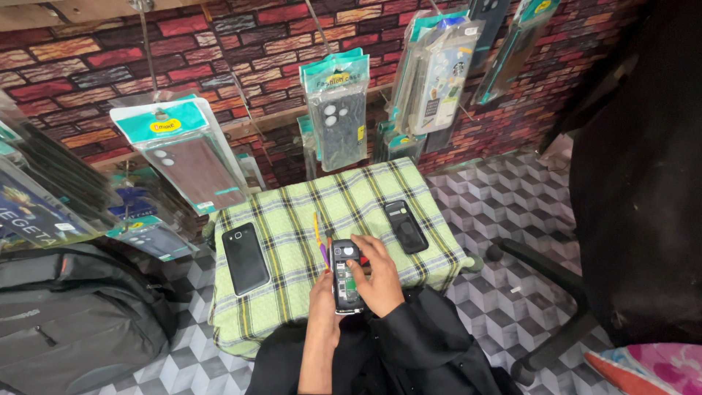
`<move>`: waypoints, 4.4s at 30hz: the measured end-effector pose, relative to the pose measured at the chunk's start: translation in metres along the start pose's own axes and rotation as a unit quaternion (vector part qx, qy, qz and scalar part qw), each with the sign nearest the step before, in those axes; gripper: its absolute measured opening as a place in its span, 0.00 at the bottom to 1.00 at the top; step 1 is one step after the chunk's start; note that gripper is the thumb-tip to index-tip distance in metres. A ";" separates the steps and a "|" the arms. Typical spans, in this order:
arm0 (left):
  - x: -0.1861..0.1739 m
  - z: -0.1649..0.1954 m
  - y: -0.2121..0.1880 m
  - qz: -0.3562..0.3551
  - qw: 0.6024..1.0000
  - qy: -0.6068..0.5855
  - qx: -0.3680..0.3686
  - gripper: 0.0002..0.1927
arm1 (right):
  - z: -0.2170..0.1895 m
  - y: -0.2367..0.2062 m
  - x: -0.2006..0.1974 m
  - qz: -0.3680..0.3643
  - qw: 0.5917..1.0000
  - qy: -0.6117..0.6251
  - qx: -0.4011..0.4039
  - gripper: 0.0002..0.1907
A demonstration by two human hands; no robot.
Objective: The person disassembles a smartphone, removes the back cover and internal components, and uses a screwdriver and a small brush to clean the motherboard and camera module. They repeatedly handle the phone parts and tools on their lap while seated.
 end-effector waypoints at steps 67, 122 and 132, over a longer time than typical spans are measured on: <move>0.012 0.029 -0.023 0.012 0.994 -0.007 0.110 0.20 | 0.065 -0.002 0.023 -0.070 0.959 0.229 0.151 0.26; 0.003 0.026 -0.014 0.041 0.991 0.034 0.123 0.19 | 0.060 -0.001 0.027 -0.056 0.931 0.300 0.198 0.20; 0.012 0.039 -0.030 0.056 0.979 0.118 0.160 0.21 | 0.074 0.000 0.028 -0.046 0.944 0.280 0.169 0.21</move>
Point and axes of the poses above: each hand's wrist, its own y-axis towards the middle knuckle, its own x-axis out of the palm, z = x × y, the point moved 8 cm from there along y, towards the middle knuckle, and after that the axes turned 1 degree about y, right-handed, at the moved point
